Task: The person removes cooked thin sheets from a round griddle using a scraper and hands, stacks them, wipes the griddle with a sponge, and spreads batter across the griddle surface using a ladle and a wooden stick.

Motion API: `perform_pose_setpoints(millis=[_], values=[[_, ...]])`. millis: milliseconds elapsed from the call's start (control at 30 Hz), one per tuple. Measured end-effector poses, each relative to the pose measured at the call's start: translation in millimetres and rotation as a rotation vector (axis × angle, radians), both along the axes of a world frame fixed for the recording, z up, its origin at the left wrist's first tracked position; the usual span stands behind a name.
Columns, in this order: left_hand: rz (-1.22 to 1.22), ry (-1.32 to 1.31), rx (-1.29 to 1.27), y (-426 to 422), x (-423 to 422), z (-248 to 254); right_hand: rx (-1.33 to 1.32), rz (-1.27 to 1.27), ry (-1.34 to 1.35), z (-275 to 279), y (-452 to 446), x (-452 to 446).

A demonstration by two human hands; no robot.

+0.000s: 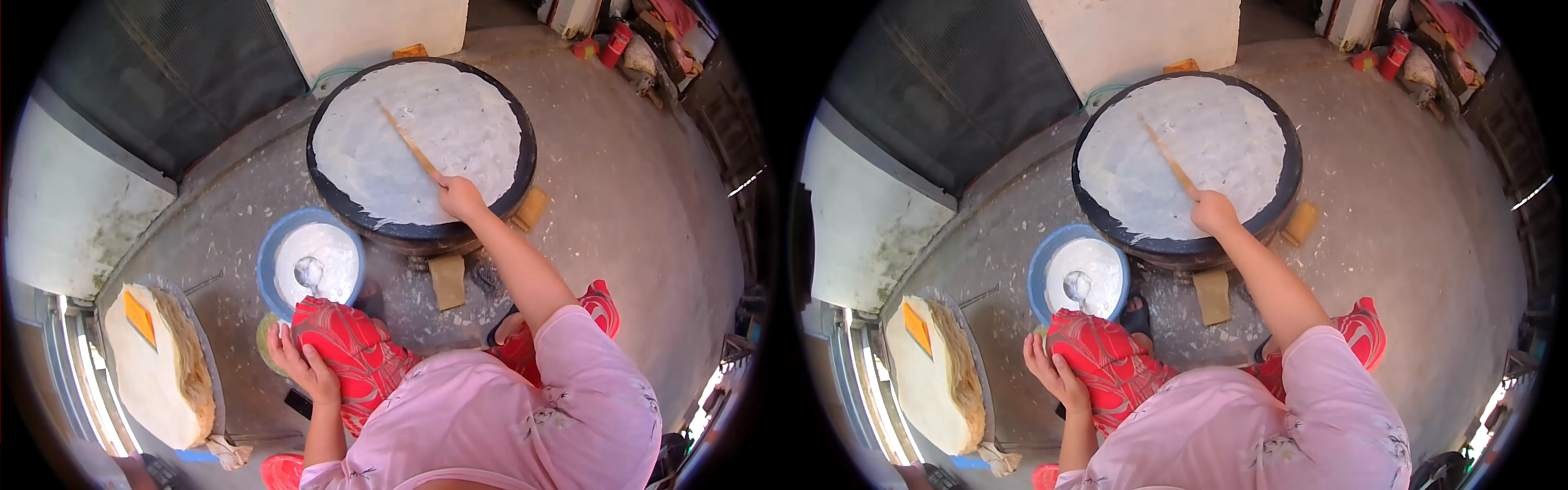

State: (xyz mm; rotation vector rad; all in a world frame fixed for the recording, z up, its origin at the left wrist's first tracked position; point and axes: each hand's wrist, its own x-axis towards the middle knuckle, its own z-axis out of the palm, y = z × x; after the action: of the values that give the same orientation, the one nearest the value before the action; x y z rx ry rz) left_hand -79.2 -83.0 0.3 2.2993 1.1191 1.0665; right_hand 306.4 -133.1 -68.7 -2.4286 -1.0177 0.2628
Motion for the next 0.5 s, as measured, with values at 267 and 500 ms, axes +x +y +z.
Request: perform_pose_setpoints(millis=[267,500], values=[[-0.011,0.010,-0.018,1,-1,1,0.332,-0.273,0.790,13,-45,-6],[-0.013,0.004,-0.019,0,0,0,0.628,-0.540,0.943,11,-52,30]])
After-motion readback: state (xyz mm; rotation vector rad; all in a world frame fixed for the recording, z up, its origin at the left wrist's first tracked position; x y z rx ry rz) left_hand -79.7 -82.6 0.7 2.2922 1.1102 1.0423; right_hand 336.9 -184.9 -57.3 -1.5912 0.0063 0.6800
